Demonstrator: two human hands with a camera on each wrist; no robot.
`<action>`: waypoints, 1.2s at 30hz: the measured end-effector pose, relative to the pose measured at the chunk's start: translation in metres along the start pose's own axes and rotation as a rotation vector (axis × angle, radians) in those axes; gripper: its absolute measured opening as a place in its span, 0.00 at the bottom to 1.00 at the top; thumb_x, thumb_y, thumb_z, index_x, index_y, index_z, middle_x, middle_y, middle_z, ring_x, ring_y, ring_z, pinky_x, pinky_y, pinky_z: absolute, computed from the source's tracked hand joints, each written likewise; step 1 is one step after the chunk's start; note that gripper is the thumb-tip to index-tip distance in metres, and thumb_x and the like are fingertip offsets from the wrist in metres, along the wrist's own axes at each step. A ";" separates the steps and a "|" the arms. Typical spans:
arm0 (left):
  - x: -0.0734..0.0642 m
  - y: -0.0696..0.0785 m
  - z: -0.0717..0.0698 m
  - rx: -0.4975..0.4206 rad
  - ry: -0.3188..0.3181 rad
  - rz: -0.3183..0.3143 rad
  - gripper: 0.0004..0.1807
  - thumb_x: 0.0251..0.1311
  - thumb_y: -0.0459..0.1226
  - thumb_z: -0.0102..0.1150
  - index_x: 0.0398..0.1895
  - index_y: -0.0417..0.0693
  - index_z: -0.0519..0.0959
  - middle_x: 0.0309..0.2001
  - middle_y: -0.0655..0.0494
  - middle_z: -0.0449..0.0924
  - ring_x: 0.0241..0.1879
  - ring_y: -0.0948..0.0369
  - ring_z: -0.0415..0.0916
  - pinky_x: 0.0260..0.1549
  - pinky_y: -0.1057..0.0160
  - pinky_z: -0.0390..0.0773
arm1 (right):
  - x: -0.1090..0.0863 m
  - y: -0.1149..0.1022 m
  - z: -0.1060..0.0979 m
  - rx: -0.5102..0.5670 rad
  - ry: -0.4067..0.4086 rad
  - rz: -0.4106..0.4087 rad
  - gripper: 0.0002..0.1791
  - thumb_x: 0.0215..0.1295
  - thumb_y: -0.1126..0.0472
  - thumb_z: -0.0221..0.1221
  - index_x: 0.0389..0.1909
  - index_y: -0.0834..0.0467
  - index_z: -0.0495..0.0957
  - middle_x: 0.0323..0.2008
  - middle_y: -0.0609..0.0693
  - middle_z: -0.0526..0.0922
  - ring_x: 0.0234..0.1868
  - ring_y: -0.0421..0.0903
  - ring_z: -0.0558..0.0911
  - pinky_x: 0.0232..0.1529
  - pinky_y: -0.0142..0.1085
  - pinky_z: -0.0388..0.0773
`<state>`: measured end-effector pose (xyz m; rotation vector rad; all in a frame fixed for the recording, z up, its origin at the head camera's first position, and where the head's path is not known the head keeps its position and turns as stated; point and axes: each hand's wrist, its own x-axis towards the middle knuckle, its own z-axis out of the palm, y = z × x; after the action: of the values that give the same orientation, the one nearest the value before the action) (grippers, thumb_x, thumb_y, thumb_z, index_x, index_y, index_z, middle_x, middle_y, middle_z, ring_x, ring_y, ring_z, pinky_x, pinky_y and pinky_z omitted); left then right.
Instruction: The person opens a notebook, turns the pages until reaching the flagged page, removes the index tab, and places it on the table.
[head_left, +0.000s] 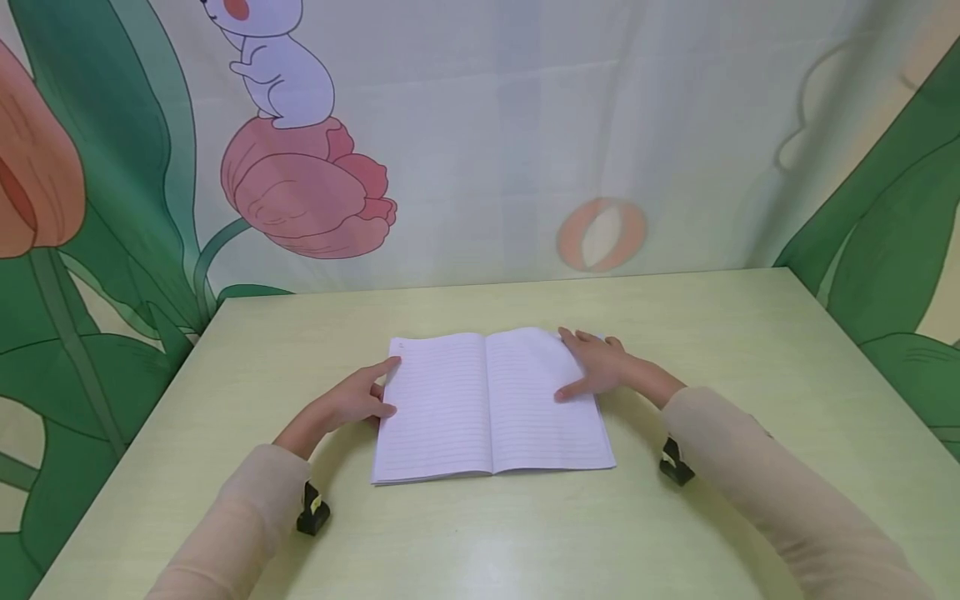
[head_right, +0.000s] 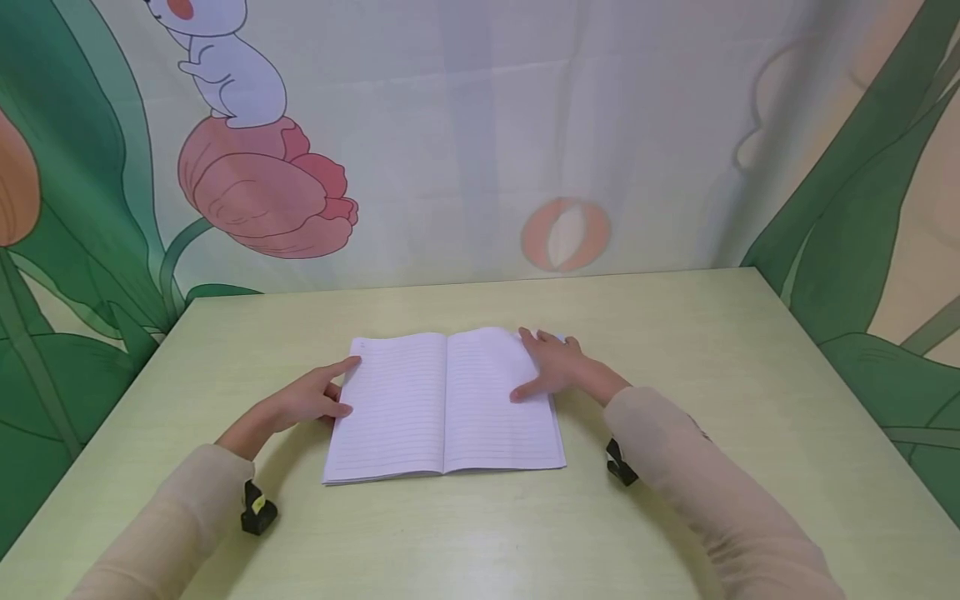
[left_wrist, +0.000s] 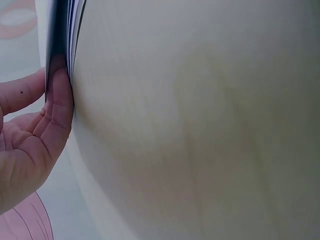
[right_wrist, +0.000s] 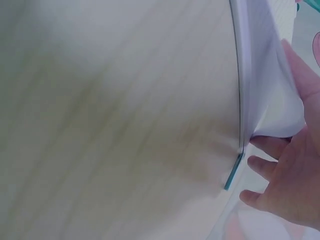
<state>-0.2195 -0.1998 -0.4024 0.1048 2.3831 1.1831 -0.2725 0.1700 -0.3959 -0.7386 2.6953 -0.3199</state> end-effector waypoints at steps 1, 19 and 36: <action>0.000 0.000 0.000 0.000 0.000 0.000 0.44 0.55 0.24 0.56 0.71 0.45 0.44 0.29 0.44 0.76 0.25 0.57 0.74 0.28 0.61 0.76 | -0.002 -0.001 -0.001 0.003 -0.003 -0.011 0.59 0.49 0.36 0.60 0.68 0.68 0.41 0.65 0.66 0.55 0.66 0.61 0.52 0.57 0.62 0.45; -0.002 0.002 0.000 0.022 0.005 0.001 0.44 0.55 0.25 0.57 0.71 0.44 0.44 0.30 0.44 0.75 0.25 0.58 0.73 0.28 0.62 0.75 | -0.011 -0.018 0.012 0.408 -0.079 -0.251 0.49 0.55 0.40 0.58 0.69 0.60 0.47 0.67 0.55 0.54 0.67 0.50 0.53 0.63 0.46 0.50; -0.002 0.002 0.001 -0.002 -0.005 0.022 0.45 0.51 0.21 0.53 0.71 0.40 0.43 0.30 0.44 0.75 0.27 0.58 0.73 0.28 0.60 0.76 | -0.006 -0.081 0.027 0.208 -0.144 -0.368 0.45 0.57 0.40 0.56 0.70 0.55 0.50 0.70 0.55 0.43 0.70 0.51 0.41 0.63 0.53 0.43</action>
<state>-0.2175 -0.1982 -0.4001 0.1340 2.3820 1.1934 -0.2205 0.1017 -0.3949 -1.1438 2.3377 -0.5993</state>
